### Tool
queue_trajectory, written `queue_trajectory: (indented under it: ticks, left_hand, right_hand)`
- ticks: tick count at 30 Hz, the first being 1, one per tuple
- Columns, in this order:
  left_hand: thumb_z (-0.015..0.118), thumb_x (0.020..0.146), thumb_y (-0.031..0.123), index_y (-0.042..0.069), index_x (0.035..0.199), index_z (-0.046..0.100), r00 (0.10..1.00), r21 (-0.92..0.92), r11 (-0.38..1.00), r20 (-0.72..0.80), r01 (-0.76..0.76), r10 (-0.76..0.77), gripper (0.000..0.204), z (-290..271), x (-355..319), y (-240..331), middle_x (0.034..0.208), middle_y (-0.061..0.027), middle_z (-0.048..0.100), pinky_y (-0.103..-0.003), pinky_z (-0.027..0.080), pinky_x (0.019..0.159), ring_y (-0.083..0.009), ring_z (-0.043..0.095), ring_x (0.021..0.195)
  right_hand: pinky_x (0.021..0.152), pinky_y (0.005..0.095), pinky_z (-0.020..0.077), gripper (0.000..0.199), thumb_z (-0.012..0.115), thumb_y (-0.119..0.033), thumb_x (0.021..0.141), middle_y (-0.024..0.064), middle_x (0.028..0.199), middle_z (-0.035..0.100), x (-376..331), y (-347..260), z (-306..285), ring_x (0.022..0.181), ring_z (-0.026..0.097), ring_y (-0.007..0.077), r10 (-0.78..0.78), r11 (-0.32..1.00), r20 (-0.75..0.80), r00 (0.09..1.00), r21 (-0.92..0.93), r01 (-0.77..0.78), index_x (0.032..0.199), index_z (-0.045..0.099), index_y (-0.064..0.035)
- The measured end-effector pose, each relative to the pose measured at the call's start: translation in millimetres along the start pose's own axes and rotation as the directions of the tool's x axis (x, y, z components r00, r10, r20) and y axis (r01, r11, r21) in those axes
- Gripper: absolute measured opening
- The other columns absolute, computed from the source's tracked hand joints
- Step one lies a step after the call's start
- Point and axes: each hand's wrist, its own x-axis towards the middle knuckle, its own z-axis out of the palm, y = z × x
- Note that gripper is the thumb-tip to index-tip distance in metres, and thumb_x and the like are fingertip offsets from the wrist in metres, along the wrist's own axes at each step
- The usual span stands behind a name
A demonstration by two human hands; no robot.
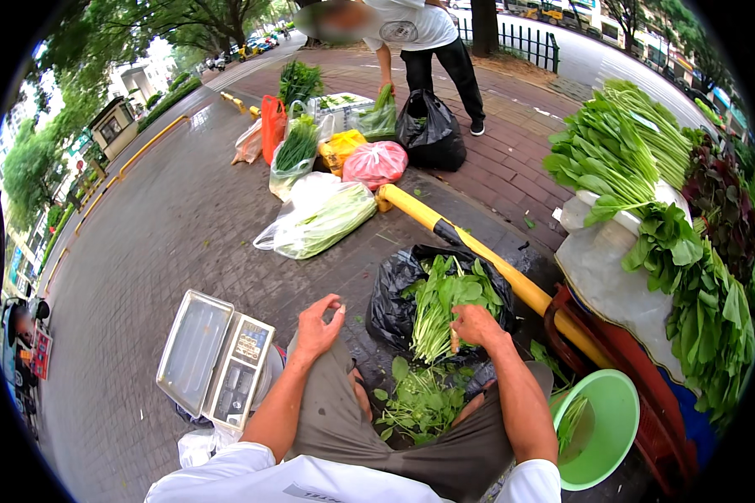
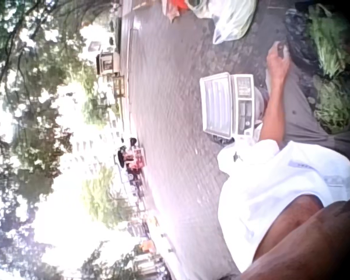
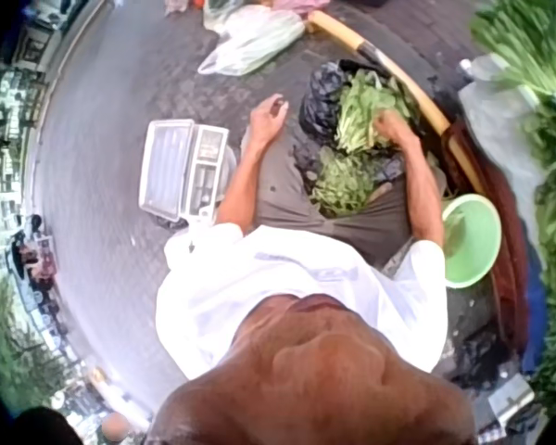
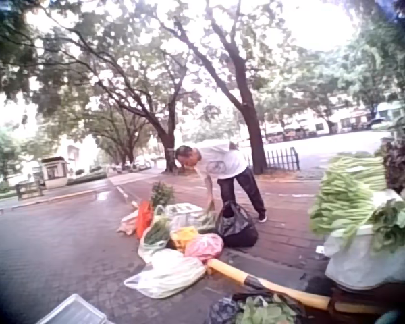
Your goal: The person sits on a low stool at a street-side stall and trims leafy green vegetables using a small knife. They cut the stems and remove unwanted parts, placing the trimmed pieces into a green bowl and discarding waste into a black bag. A digital scale and various bags of produce are visible nearby.
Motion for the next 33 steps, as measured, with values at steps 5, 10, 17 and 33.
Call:
queue_trajectory:
  ticks: [5,10,17,33]
  left_hand:
    - [0.069,0.079,0.016,0.008,0.107,0.065,0.995,0.017,0.996,-0.034,-0.09,0.091,0.03,1.1,-0.9,-9.4,0.092,-0.0096,0.069,-0.034,0.048,0.057,-0.0254,0.065,0.072]
    - [0.069,0.079,0.016,0.007,0.107,0.065,0.999,-0.002,0.999,-0.029,-0.046,0.045,0.03,-1.9,-0.5,-3.8,0.092,-0.0099,0.069,-0.033,0.049,0.058,-0.0258,0.066,0.074]
    - [0.069,0.079,0.013,0.001,0.107,0.064,1.0,-0.004,1.0,-0.002,0.008,-0.008,0.031,-4.5,0.4,-2.2,0.09,-0.0128,0.07,-0.032,0.051,0.077,-0.0248,0.069,0.086]
    - [0.068,0.077,0.014,0.006,0.105,0.065,1.0,-0.027,1.0,-0.022,-0.014,0.013,0.029,-3.6,-2.8,-0.6,0.09,-0.0121,0.069,-0.036,0.051,0.078,-0.0295,0.067,0.087]
  right_hand:
    - [0.082,0.0421,0.0497,0.041,0.065,-0.017,0.083,0.0181,0.093,0.069,2.8,-1.7,0.4,0.09,0.065,0.0345,-0.001,0.999,0.01,1.0,-0.034,0.001,0.118,0.06,0.0019]
    - [0.083,0.0422,0.0497,0.041,0.065,-0.016,0.083,0.0185,0.093,0.069,0.7,-3.3,-0.5,0.09,0.065,0.0346,0.016,0.999,0.013,1.0,-0.037,-0.016,0.119,0.059,0.0019]
    - [0.081,0.0422,0.0501,0.039,0.065,-0.016,0.083,0.0189,0.091,0.069,2.3,-4.3,0.3,0.088,0.066,0.0355,-0.005,1.0,0.008,1.0,-0.023,0.005,0.117,0.06,0.0034]
    - [0.082,0.0425,0.0505,0.037,0.065,-0.016,0.081,0.0184,0.089,0.069,-0.8,2.4,-4.9,0.087,0.066,0.0354,-0.021,0.999,-0.085,0.996,0.029,0.023,0.113,0.063,0.0023]
